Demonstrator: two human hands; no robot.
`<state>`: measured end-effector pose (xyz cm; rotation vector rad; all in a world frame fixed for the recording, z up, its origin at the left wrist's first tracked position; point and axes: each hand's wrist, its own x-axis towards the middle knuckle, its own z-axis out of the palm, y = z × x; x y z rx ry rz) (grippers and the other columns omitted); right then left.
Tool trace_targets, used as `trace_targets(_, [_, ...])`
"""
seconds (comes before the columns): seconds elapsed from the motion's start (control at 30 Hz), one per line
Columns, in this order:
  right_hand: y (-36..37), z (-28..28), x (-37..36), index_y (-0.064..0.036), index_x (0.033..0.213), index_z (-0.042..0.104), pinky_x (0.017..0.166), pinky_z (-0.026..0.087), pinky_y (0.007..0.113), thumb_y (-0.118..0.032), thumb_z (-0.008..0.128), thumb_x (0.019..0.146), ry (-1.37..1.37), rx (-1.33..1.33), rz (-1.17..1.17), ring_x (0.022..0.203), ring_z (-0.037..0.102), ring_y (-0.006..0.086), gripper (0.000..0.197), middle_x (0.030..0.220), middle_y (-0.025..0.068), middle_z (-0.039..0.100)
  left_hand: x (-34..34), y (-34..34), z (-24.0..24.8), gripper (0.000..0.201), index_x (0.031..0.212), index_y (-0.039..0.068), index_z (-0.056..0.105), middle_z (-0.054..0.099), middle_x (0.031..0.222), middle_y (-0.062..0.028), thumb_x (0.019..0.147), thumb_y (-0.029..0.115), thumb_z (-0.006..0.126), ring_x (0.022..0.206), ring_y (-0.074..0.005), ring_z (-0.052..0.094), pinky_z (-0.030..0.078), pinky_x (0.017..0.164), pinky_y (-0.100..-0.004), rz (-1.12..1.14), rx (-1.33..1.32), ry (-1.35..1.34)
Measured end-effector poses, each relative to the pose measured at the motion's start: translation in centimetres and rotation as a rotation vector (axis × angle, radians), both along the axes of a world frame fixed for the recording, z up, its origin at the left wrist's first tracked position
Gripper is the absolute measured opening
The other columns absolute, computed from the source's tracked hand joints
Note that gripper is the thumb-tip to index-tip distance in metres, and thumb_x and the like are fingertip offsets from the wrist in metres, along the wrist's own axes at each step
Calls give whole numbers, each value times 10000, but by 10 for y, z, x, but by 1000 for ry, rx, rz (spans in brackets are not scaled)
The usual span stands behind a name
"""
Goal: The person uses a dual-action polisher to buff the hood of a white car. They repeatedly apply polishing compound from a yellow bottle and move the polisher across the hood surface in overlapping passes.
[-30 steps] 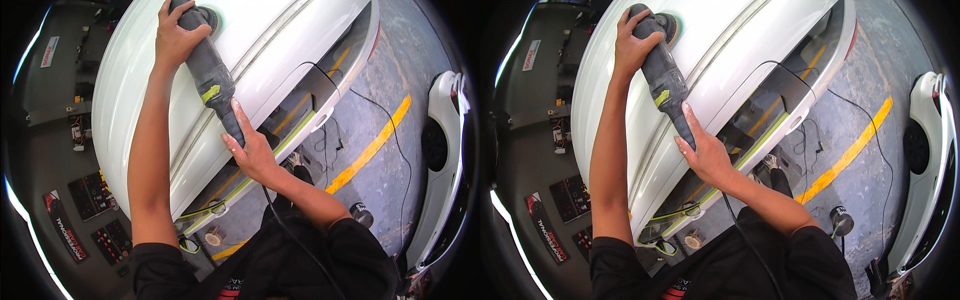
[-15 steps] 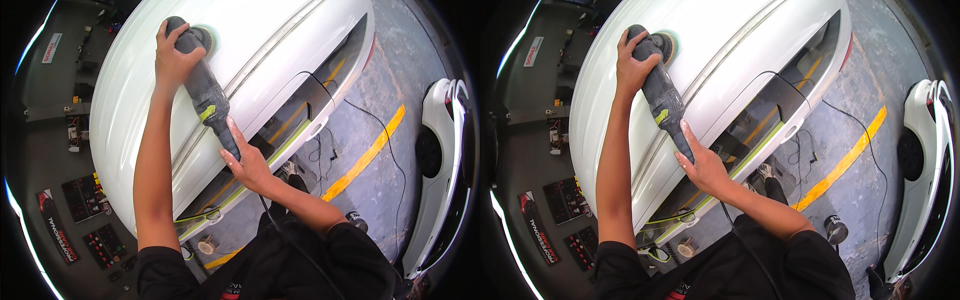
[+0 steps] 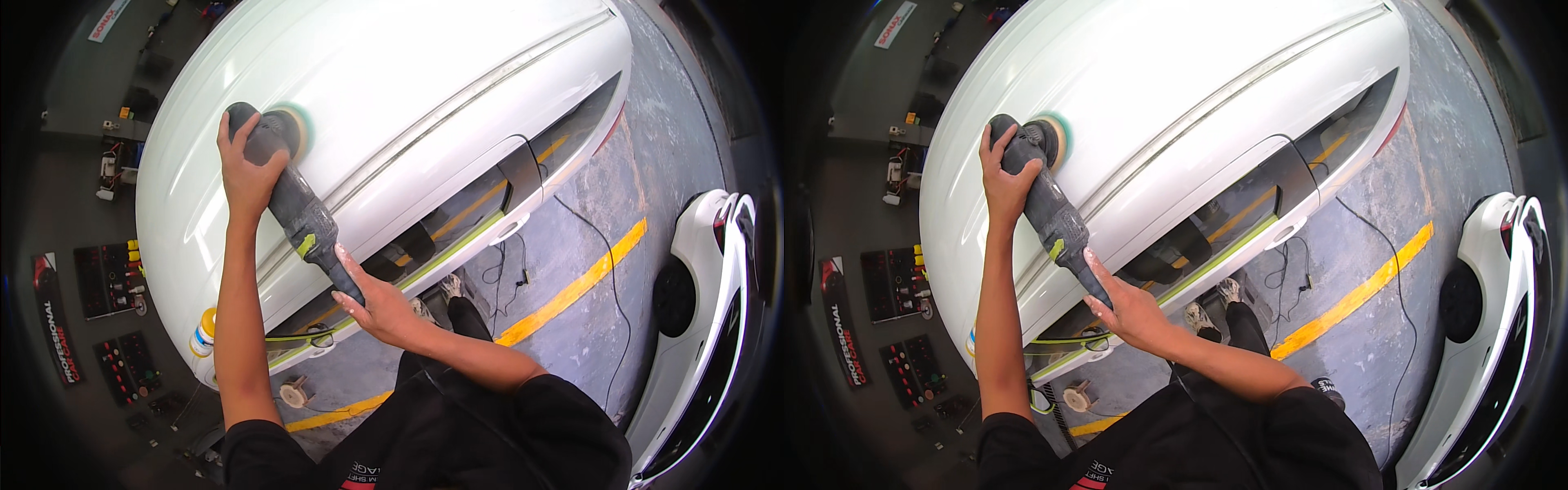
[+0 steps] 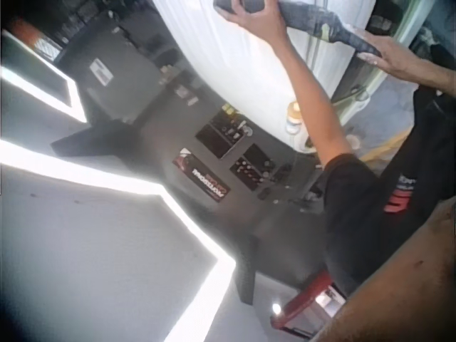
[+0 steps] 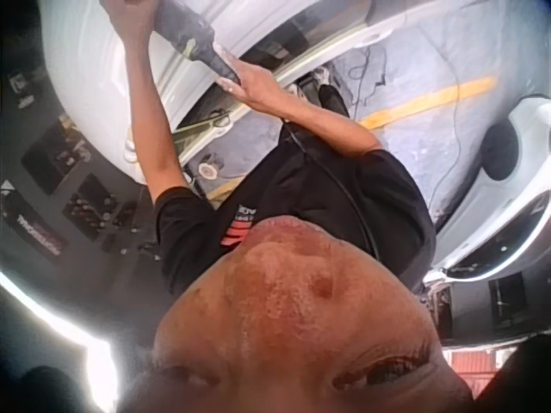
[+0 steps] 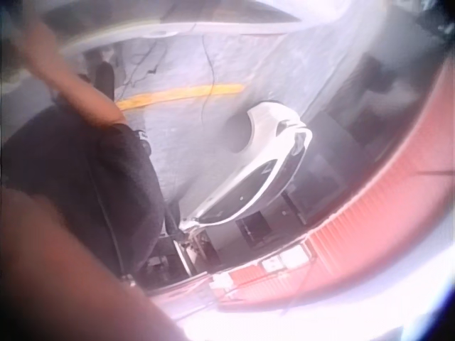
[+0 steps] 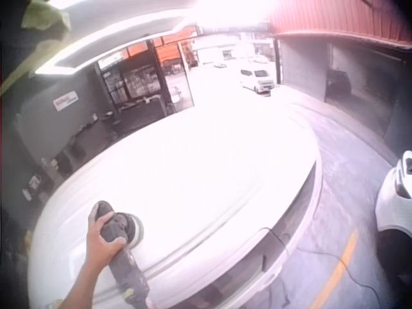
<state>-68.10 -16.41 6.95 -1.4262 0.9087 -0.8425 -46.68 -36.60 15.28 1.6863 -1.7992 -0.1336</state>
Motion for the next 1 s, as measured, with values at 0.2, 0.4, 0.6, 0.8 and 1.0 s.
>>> trace_targets(0.2, [-9, 8, -12, -105, 1707, 210, 1064, 510, 440, -196, 684, 1056, 4, 26, -13, 1314, 601, 500, 811, 1539, 299, 538, -11, -7, 0, 695, 1390, 110, 701, 378, 1674, -190, 713, 198, 831, 1426, -372, 545, 497, 1148, -443, 19, -13, 2])
trace_targets(0.4, [-35, 6, -60, -80, 1701, 220, 954, 553, 419, -190, 673, 1059, 34, -3, -205, 1147, 697, 503, 793, 1358, 341, 648, -92, -62, -11, 697, 1358, 139, 728, 383, 1676, -191, 685, 282, 835, 1370, -411, 587, 537, 1103, -461, -83, -83, -45])
trace_targets(0.6, [-76, 6, -122, -51, 1699, 239, 911, 463, 321, -166, 646, 1081, 86, -90, -380, 1083, 585, 221, 749, 1257, 198, 606, -196, -123, -11, 761, 1393, 252, 716, 355, 1708, -151, 665, 421, 859, 1374, -459, 545, 561, 1071, -531, -115, -4, -7])
trace_targets(0.8, [-96, 14, -176, -126, 1732, 163, 442, 352, 230, -138, 577, 1112, -40, 116, -442, 528, 422, 47, 746, 713, -9, 504, -276, -154, -17, 805, 1405, 250, 729, 311, 1725, -185, 633, 444, 846, 1385, -590, 465, 548, 1070, -585, -103, 66, 81])
trace_targets(1.0, [-43, 27, -162, -123, 1733, 156, 465, 383, 231, -171, 597, 1103, -53, 191, -436, 548, 450, 56, 771, 710, -8, 495, -253, -93, -6, 767, 1401, 211, 732, 286, 1740, -198, 660, 375, 840, 1417, -627, 418, 484, 1109, -611, -78, 142, 44])
